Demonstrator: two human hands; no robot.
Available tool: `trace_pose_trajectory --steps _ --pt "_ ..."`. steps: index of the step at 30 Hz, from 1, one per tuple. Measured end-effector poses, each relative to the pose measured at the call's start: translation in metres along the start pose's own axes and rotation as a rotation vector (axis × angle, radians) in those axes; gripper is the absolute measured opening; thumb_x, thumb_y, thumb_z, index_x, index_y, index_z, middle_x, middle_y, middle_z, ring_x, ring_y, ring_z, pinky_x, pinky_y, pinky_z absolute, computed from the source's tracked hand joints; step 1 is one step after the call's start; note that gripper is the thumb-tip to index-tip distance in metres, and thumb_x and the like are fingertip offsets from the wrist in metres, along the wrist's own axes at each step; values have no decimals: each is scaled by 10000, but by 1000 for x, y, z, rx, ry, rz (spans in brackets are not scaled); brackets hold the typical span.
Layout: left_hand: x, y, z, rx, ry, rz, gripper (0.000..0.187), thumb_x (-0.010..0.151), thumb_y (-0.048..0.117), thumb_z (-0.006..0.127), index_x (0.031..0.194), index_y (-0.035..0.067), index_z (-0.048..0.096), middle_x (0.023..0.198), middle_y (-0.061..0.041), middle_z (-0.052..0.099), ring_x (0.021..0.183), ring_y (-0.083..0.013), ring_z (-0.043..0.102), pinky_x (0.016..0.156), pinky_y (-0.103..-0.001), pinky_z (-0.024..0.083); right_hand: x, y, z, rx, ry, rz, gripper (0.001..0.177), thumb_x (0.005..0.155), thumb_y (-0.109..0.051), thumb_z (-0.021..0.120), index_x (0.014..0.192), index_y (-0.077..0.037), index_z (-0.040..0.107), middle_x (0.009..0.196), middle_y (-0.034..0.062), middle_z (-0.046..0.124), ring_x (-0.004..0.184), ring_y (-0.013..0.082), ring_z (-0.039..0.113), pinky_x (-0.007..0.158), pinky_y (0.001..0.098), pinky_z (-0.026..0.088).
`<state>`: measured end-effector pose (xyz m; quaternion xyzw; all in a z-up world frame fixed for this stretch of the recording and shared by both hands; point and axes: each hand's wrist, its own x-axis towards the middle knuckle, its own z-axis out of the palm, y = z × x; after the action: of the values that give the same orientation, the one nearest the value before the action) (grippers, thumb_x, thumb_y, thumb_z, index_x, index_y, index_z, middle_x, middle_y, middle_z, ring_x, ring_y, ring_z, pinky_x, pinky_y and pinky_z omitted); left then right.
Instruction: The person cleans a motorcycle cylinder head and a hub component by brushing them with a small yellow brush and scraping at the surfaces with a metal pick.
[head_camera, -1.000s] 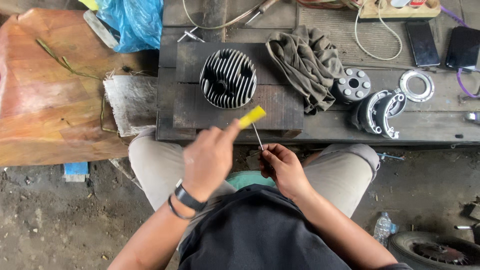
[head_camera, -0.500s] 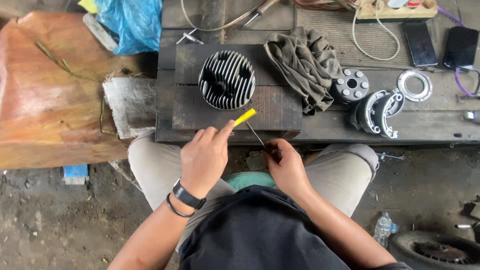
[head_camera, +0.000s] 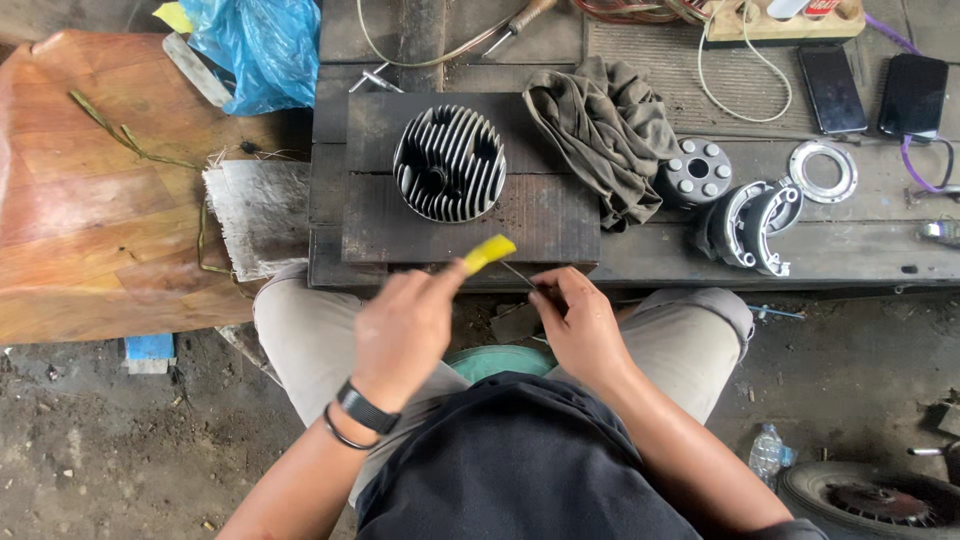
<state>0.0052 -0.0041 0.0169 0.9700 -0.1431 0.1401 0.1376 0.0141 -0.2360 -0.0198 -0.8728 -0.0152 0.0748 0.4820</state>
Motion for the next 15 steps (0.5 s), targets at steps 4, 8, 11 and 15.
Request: trace_pose_trajectory --steps 4,8,11,15 --pt "5 -28 -26 -10 61 -111 259 1040 199 567 1223 254 740 767 40 650 740 -140 620 608 -199 474 10 -2 -6 -17 124 -94 156 978 -80 659 1121 -34 699 908 194 669 907 401 709 779 454 573" --pt "4 -52 -31 -153 293 -157 325 1033 65 560 1321 134 695 858 -15 660 822 -218 630 763 -322 529 19 13 11 431 -5 89 183 1020 -82 554 1169 -17 638 826 130 672 626 173 587 565 314 498" --pt "10 -67 -25 -152 335 -196 353 1028 -8 498 1358 38 613 916 -94 650 871 -316 630 817 -417 531 17 -3 25 690 -45 173 200 1030 -55 491 1179 28 597 833 131 678 557 116 572 487 236 474" --pt "20 -84 13 -409 314 -326 332 982 -45 433 1297 -78 531 924 -173 614 875 -367 624 834 -473 511 20 -1 47 641 -78 185 185 1046 -47 481 1166 51 582 848 179 711 516 155 603 467 268 463"
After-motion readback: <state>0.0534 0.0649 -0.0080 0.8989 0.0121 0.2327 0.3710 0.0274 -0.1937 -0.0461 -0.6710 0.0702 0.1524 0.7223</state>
